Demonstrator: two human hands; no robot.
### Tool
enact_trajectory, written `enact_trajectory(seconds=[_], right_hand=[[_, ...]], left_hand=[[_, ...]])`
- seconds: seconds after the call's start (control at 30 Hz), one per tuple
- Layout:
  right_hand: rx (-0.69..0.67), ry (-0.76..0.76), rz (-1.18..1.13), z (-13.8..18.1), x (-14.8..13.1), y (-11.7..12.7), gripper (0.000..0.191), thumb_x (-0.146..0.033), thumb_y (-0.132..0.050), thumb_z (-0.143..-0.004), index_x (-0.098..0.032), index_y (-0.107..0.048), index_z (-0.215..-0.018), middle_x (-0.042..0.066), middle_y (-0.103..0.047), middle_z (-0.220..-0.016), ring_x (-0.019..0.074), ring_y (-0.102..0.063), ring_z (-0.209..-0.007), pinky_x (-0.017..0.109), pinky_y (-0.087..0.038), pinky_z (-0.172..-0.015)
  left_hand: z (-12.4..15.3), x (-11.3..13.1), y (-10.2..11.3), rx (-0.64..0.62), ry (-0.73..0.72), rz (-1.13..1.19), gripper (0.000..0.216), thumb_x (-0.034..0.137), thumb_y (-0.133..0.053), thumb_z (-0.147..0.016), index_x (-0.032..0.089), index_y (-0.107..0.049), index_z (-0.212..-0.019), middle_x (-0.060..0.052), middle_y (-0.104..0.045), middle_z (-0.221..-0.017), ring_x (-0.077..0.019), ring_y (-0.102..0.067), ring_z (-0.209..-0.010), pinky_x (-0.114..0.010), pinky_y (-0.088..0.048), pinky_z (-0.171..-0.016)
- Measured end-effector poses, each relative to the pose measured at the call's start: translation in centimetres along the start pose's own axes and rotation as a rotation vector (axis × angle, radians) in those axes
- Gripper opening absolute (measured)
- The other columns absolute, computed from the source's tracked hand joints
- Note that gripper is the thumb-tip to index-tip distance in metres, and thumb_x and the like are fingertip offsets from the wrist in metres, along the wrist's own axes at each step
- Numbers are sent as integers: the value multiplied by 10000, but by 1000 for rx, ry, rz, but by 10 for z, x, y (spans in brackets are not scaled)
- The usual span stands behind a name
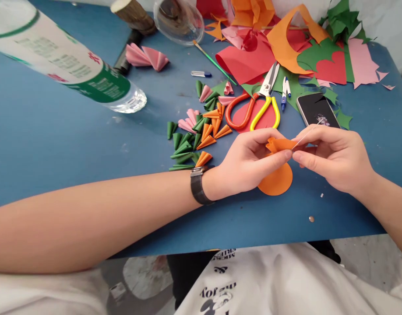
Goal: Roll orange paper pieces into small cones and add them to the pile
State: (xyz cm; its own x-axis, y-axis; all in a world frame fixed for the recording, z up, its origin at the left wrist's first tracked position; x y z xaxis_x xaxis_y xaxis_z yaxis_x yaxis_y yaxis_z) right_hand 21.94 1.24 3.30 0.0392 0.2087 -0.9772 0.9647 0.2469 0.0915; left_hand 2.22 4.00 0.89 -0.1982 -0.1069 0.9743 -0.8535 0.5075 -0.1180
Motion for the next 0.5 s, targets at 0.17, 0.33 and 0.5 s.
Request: enact_trajectory(seconds=[0.17, 0.33, 0.5], right_hand=[[2, 11, 57, 1, 0, 0, 67, -249, -900, -927, -306, -871, -909, 17, -802, -924, 179, -745, -806, 324, -696, -694], [30, -26, 22, 0, 3, -2, 90, -333, -937, -906, -300, -861, -868, 15, -792, -875, 168, -712, -713, 343, -690, -679], [52, -18, -38, 0, 4, -6, 120, -347, -979, -874, -299, -872, -854, 6, -795, -857, 141, -668, -644, 350, -672, -673]], left_hand=[[-1, -1, 1, -22, 5, 19, 332, 396, -1014, -814, 178, -763, -823, -21, -739, -784, -148, -631, -707, -278, -539, -644], [-1, -2, -1, -27, -15, -2, 307, 361, -1004, -831, 182, -756, -821, -28, -764, -815, -150, -653, -717, -288, -557, -679], [0, -3, -1, -14, -52, -55, 243, 295, -965, -856, 193, -747, -820, -15, -752, -806, -140, -638, -715, -275, -556, -681]])
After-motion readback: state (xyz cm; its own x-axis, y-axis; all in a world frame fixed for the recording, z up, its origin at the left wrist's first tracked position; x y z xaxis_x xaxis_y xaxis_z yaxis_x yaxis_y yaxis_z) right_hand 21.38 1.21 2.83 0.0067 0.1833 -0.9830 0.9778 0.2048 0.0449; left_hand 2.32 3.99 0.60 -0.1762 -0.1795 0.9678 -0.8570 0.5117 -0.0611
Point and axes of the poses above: each hand's wrist, its own z-axis away from the middle knuckle, its own y-axis out of the back of the hand, x = y × z, the point moved 2 cm from there along -z, towards the middle knuckle
